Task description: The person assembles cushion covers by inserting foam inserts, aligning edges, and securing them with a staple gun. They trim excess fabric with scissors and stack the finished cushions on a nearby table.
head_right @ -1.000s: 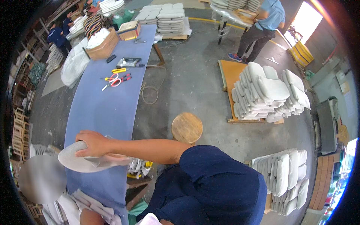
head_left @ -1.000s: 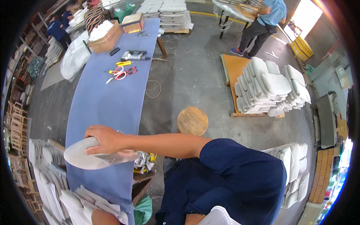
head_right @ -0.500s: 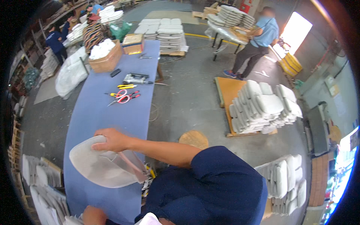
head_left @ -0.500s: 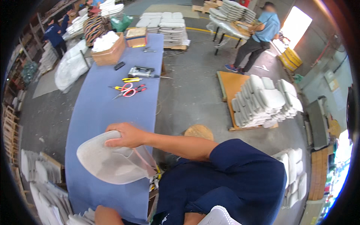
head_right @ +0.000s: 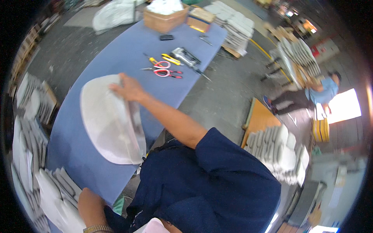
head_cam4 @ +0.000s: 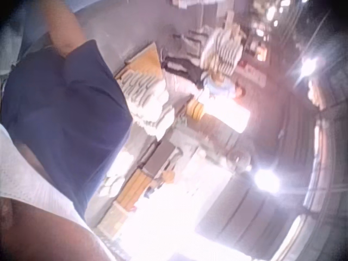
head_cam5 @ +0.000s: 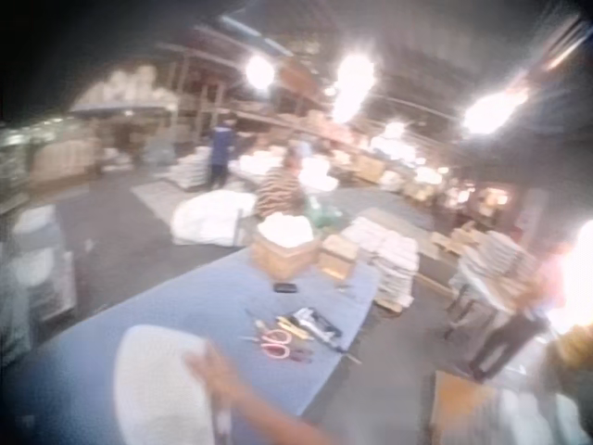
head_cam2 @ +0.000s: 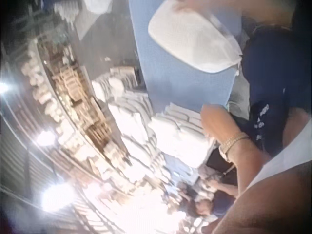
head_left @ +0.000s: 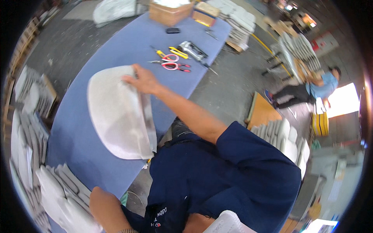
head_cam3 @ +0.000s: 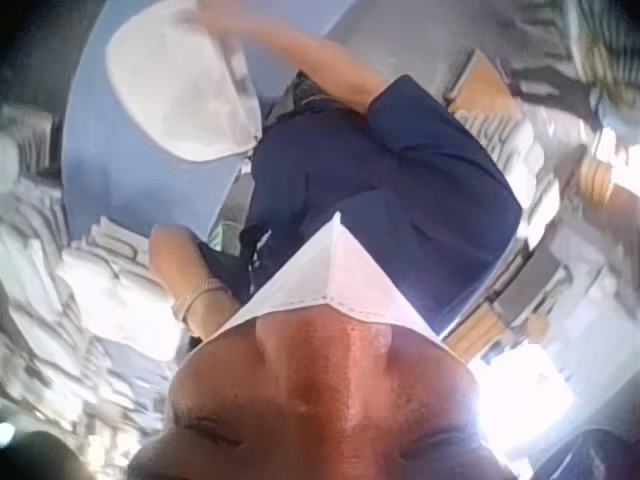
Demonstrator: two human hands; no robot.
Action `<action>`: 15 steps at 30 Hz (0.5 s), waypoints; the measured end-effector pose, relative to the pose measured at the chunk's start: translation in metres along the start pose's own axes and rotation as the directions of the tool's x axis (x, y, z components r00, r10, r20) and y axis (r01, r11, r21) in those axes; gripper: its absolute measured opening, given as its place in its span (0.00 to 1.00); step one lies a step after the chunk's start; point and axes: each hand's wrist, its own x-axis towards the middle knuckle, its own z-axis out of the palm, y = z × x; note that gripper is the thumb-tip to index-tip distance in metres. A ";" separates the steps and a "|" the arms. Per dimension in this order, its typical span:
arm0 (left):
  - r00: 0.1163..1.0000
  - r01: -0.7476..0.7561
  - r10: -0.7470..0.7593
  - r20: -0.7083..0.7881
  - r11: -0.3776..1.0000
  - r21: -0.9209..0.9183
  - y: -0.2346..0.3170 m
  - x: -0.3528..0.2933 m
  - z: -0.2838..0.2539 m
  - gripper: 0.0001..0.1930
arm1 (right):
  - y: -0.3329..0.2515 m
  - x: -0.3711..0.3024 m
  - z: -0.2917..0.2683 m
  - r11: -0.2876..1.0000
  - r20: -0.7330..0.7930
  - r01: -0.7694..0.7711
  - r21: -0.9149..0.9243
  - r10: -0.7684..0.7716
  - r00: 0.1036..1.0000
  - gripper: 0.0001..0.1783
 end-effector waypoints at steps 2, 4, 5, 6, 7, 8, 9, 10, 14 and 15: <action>0.997 -0.081 0.080 0.013 0.991 0.106 -0.010 -0.005 0.012 0.47 | 0.075 0.026 -0.011 0.905 -0.062 0.298 -0.302 -0.331 0.942 0.31; 0.986 -0.168 0.163 0.039 0.962 0.217 -0.020 -0.015 0.026 0.48 | 0.136 0.041 -0.044 0.889 0.148 0.363 -0.279 -0.334 0.931 0.29; 0.987 -0.159 0.162 0.007 0.963 0.216 -0.043 -0.036 0.031 0.48 | 0.180 0.027 -0.084 0.934 0.094 0.171 -0.314 -0.148 0.984 0.28; 0.973 -0.232 0.226 0.053 0.928 0.292 -0.047 -0.030 0.049 0.48 | 0.192 0.035 -0.098 0.931 0.096 0.176 -0.318 -0.153 0.983 0.28; 0.959 -0.280 0.273 0.069 0.897 0.343 -0.056 -0.035 0.059 0.48 | 0.225 0.038 -0.113 0.935 0.056 0.133 -0.330 -0.121 0.991 0.27; 0.943 -0.329 0.320 0.090 0.858 0.395 -0.069 -0.042 0.073 0.49 | 0.257 0.050 -0.132 0.952 0.006 0.097 -0.290 -0.100 0.995 0.27; 0.906 -0.414 0.403 0.129 0.777 0.474 -0.073 -0.040 0.086 0.49 | 0.272 0.065 -0.144 0.965 -0.023 0.088 -0.245 -0.097 0.995 0.26; 0.874 -0.464 0.465 0.143 0.707 0.535 -0.083 -0.046 0.096 0.49 | 0.290 0.072 -0.164 0.939 -0.090 0.066 -0.337 -0.101 0.991 0.25; 0.748 -0.483 0.649 0.138 0.390 0.784 -0.137 -0.080 0.106 0.50 | 0.364 0.089 -0.220 0.864 -0.265 -0.144 -0.482 0.013 0.964 0.27; 0.763 -0.418 0.637 0.111 0.354 0.837 -0.147 -0.091 0.098 0.50 | 0.370 0.093 -0.224 0.857 -0.252 -0.146 -0.493 0.020 0.967 0.28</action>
